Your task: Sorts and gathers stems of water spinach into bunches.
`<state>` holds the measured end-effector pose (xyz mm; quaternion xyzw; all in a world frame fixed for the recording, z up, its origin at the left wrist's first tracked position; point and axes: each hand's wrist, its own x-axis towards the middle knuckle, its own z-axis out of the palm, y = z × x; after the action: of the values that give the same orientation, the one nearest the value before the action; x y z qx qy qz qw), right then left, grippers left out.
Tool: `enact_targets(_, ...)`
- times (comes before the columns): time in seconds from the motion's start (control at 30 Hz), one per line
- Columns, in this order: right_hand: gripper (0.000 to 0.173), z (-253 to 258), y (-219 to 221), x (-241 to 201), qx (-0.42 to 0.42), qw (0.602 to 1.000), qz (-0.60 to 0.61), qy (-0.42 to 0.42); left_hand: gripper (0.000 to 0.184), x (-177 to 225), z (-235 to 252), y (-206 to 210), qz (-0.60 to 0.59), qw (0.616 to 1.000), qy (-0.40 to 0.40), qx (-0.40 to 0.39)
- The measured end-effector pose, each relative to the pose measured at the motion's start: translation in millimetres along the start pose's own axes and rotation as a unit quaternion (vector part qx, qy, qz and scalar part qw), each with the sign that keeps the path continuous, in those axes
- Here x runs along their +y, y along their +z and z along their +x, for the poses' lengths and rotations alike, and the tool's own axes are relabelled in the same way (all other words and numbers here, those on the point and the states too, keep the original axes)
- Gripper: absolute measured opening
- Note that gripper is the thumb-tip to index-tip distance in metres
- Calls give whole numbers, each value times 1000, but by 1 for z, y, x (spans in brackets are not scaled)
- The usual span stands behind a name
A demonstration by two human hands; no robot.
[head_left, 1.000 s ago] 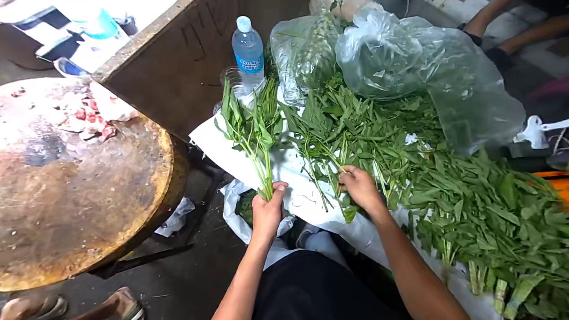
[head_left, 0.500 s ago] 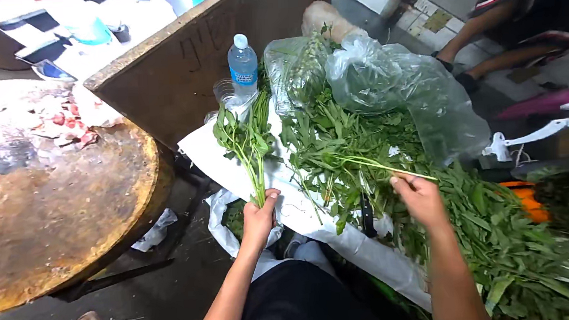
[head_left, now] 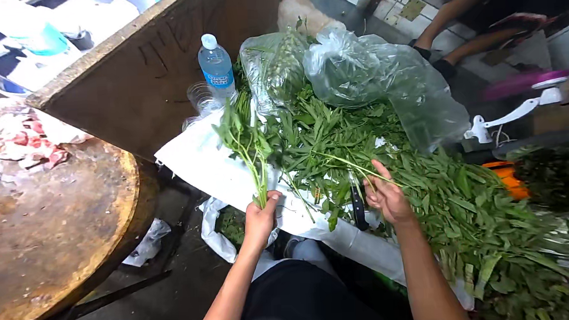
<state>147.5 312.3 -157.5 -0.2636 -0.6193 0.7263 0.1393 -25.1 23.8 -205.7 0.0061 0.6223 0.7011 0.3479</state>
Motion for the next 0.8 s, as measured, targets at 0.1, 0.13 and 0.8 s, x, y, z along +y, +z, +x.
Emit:
enact_targets(0.1,44,-17,10,-59,43,987,-153,-32,20,-1,-5,2,-6,1000,-15,-7)
enact_targets(0.13,40,-26,8,-85,51,976,-203,-62,20,0,-6,2,-8,1000,-17,-9)
enact_targets(0.8,35,-10,76,-58,79,939,-302,-144,23,9,-3,19,-137,988,-67,-29)
